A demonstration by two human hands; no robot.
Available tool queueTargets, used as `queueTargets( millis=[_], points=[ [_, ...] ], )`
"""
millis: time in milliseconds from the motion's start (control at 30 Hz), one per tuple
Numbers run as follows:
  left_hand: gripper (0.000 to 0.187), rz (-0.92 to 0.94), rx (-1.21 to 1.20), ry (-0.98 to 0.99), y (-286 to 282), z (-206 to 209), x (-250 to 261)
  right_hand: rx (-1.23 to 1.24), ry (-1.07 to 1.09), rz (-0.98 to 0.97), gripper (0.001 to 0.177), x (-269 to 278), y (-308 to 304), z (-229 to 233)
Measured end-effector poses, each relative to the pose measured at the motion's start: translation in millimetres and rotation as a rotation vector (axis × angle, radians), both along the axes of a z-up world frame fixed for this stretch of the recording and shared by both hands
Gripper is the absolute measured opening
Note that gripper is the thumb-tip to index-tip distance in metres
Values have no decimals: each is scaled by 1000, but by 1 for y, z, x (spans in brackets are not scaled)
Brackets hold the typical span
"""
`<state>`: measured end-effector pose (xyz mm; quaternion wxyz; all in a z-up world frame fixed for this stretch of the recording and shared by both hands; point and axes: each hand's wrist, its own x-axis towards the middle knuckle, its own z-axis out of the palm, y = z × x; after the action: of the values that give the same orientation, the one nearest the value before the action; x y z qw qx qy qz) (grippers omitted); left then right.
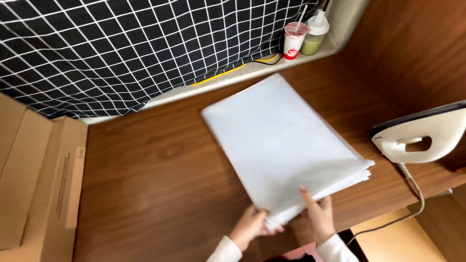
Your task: A person removes a graphic t-shirt from a hanger on a clothing rack, prepares a cardboard shipping box, and lays the shirt flat on a table for folding.
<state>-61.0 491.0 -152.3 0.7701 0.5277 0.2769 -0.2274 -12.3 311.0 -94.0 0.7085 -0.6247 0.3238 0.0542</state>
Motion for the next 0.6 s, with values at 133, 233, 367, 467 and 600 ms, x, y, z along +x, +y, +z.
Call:
queueTargets(
  millis=[133,233,367,467,600],
  points=[
    [37,-800,-47,-60,3,2,-7,129,-130,3,44,-16,-65,-29],
    [25,-869,161,-237,50,20,34,42,50,72,55,-27,-116,1],
    [39,-236,1242,-464,134,5,128,-62,274,97,51,-47,-197,-2],
    [90,-481,1177,-195,156,-20,170,5,287,5,55,-50,-200,8],
    [97,-528,951,2,125,42,173,-72,413,-146,73,-43,-160,55]
  ],
)
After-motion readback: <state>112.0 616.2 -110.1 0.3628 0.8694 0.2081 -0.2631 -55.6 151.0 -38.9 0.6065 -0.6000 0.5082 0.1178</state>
